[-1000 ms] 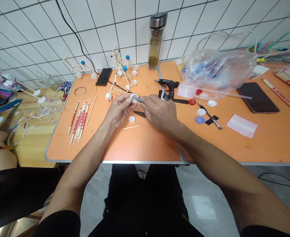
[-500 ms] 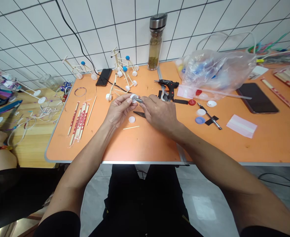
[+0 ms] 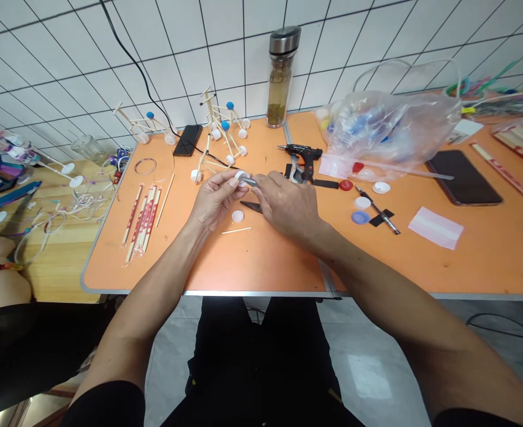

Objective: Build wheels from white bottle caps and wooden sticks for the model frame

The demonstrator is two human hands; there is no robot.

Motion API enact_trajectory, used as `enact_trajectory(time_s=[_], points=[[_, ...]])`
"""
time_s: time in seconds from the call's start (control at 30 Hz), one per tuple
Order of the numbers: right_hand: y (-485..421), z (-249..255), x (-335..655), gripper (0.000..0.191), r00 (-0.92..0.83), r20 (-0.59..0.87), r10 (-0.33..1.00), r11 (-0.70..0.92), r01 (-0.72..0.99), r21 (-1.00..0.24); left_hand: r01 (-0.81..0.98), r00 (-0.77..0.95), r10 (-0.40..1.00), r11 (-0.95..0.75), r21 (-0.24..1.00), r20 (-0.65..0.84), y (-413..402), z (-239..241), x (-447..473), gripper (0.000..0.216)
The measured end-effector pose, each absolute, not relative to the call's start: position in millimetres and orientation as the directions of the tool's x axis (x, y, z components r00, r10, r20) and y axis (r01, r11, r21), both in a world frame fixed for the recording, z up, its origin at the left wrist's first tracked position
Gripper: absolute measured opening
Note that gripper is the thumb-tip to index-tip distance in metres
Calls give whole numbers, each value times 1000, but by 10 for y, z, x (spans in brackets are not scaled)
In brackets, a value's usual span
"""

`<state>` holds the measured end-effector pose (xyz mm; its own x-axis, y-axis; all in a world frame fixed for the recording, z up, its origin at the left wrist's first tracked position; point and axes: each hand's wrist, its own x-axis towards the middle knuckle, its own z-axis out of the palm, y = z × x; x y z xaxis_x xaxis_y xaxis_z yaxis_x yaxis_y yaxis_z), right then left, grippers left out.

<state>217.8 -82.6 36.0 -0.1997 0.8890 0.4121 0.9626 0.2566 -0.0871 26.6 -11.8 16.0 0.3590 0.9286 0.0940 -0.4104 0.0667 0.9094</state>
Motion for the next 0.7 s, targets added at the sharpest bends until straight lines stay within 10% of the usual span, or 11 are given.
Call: enact_trajectory(time_s=[0.47,0.6,0.7], points=[[-825,352,2154,39,-163,387,907,248,952,-181,-282,189,942,-218,934,277,-150,32,342,44],[-782,376,2158,33,-102,393,914,323,769,-552,-123,100,910,-391,912,403,-235,-4,365,44],[-689,403,2236,26,-122,183,976,210,276,-938,-9,92,850,-521,854,519,-267,-4,340,42]])
